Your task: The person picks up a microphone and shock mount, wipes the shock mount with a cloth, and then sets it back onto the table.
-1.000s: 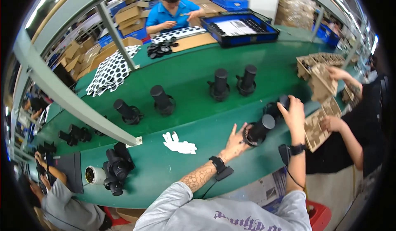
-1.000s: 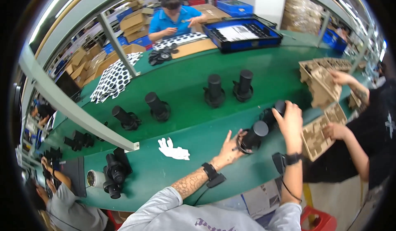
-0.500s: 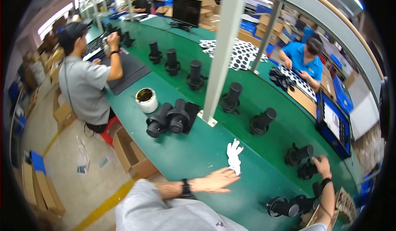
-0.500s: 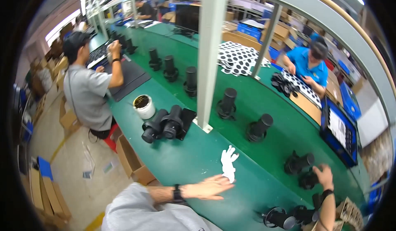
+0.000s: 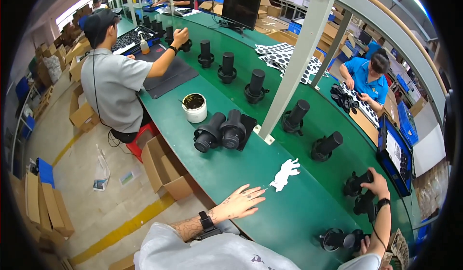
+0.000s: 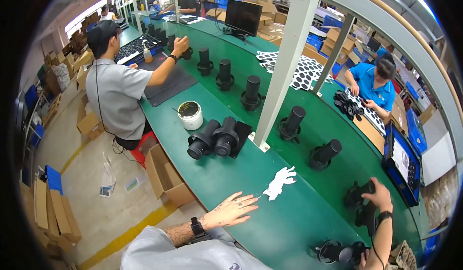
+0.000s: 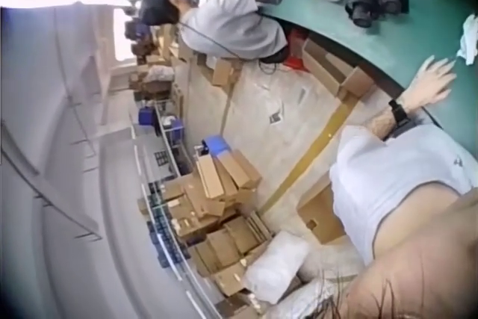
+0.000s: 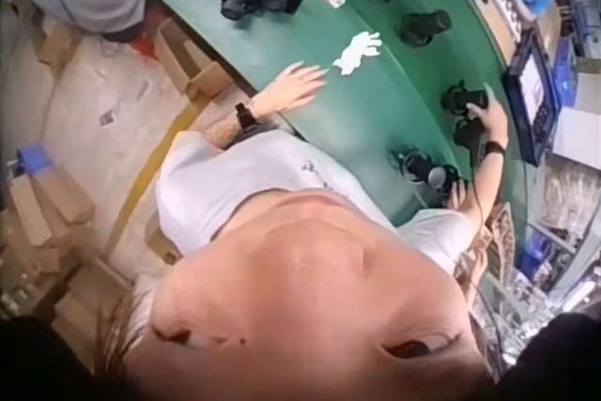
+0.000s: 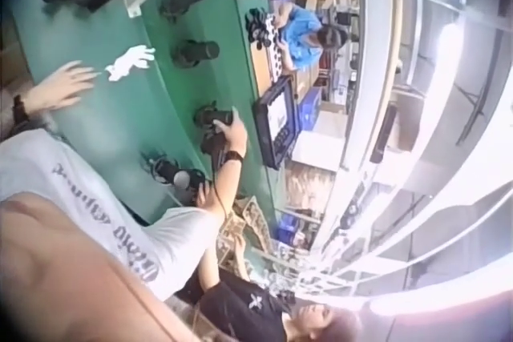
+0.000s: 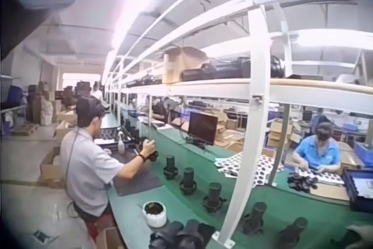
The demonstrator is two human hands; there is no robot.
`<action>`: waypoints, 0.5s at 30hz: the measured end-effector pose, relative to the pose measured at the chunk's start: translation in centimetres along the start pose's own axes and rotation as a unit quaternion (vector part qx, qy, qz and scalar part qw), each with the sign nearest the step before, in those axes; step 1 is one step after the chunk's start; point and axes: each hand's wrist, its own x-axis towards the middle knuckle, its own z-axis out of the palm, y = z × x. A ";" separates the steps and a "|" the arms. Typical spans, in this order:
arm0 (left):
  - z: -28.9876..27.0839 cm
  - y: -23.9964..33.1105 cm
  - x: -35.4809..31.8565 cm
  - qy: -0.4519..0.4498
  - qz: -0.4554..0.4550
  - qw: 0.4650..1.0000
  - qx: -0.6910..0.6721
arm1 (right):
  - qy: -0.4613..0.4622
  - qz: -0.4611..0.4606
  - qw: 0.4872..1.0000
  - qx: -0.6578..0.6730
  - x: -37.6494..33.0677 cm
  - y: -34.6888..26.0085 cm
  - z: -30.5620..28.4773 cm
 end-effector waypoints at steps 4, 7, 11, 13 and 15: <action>1.1 -1.2 -0.2 0.039 0.025 0.999 -0.010 | -0.005 -0.016 0.998 -0.060 -0.1 -2.5 -2.4; 0.8 -2.0 0.3 0.089 0.028 0.992 -0.080 | 0.112 -0.070 0.991 0.008 -1.3 -7.7 -7.6; -5.9 -0.5 3.6 0.170 -0.112 0.879 -0.431 | 0.135 -0.104 0.951 0.259 -3.7 -17.1 -14.3; -11.0 0.9 6.3 0.174 -0.029 0.807 -0.563 | 0.066 -0.076 0.904 0.417 -5.4 -22.1 -15.1; -14.0 1.4 7.2 0.016 0.040 0.757 -0.652 | 0.014 -0.145 0.870 0.471 -5.3 -25.0 -13.1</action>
